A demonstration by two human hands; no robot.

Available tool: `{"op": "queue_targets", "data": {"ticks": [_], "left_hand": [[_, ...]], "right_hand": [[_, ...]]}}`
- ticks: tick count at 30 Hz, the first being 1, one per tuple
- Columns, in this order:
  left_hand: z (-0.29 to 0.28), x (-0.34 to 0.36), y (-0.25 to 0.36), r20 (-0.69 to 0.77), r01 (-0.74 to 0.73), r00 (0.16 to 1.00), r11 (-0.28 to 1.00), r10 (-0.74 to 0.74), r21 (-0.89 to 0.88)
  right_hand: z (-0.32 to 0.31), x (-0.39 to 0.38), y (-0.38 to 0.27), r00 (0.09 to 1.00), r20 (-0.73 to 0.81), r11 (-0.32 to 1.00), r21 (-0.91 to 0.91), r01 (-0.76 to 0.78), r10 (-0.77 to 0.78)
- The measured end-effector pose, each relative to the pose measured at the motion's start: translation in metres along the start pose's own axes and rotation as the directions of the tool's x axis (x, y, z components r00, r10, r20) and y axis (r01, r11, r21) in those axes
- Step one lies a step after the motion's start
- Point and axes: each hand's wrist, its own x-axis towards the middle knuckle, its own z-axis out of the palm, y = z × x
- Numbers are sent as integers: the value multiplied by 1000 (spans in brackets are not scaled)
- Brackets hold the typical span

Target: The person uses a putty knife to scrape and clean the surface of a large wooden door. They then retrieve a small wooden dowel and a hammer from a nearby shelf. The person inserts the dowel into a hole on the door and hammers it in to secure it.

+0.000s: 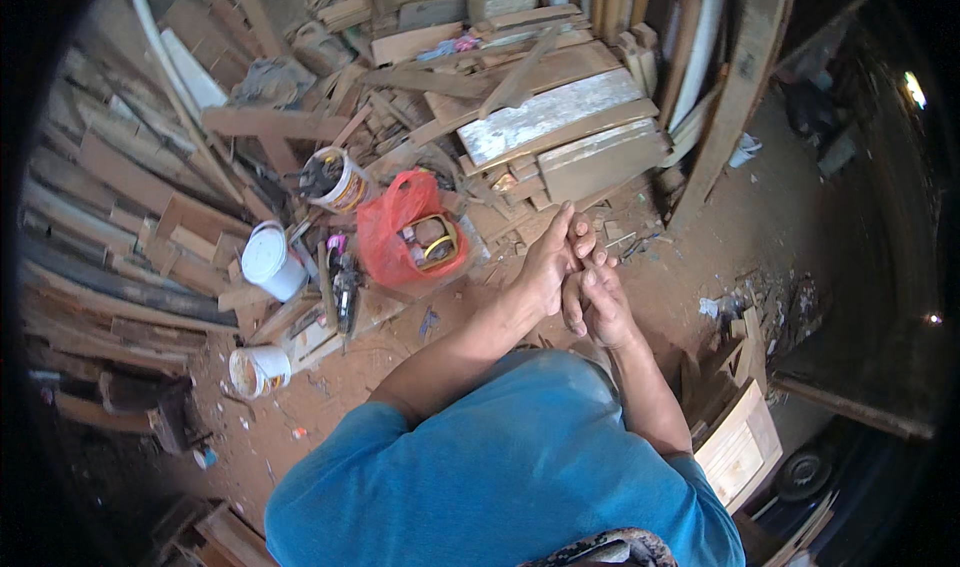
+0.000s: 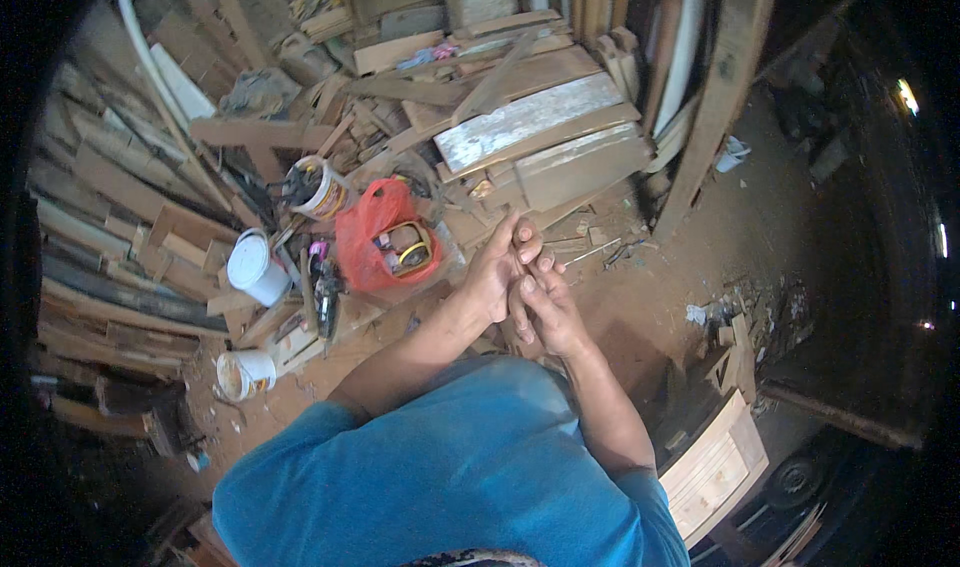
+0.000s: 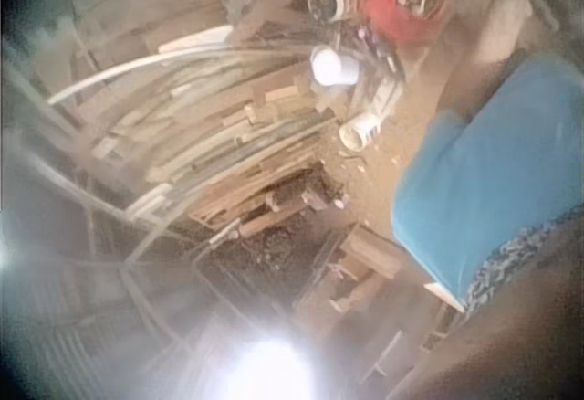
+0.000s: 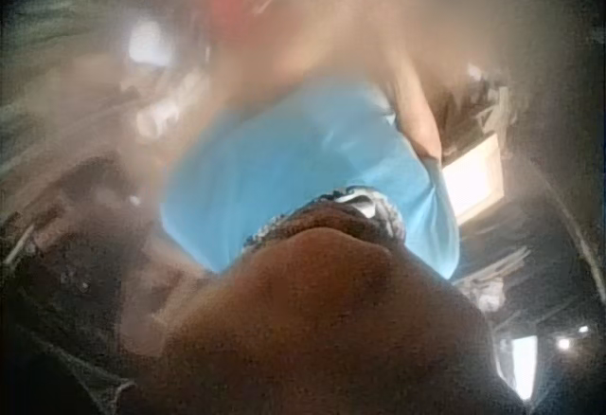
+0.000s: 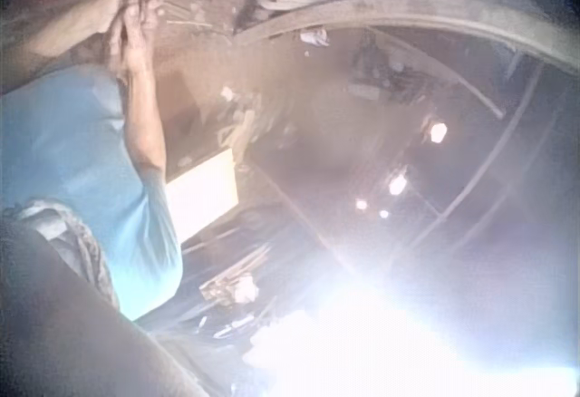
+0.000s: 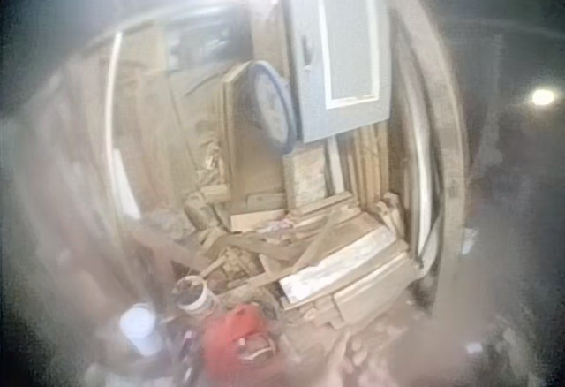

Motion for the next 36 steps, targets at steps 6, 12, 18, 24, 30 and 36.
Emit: {"op": "queue_targets", "data": {"ticks": [6, 12, 18, 24, 30, 36], "left_hand": [[-16, 0, 24, -91, -90, 993, 987, 79, -133], [-9, 11, 40, -352, -209, 893, 952, 279, 224], [-50, 49, 73, -338, -209, 909, 968, 245, 141], [-28, 84, 94, -155, -294, 943, 955, 295, 28], [-42, 130, 84, -230, -295, 898, 900, 376, 320], [-43, 144, 68, -519, -313, 657, 824, 546, 472]], "right_hand": [[6, 40, 2, 986, 153, 995, 58, -76, 67], [-7, 82, -7, 969, 127, 955, -240, -176, 211], [-72, 125, 7, 887, 429, 945, -328, -22, 170], [-95, 171, -49, 799, 587, 807, 403, -431, 133], [-122, 201, -76, 850, 431, 832, 314, -457, 304], [-157, 250, -87, 926, 365, 905, 357, -231, 92]]}}
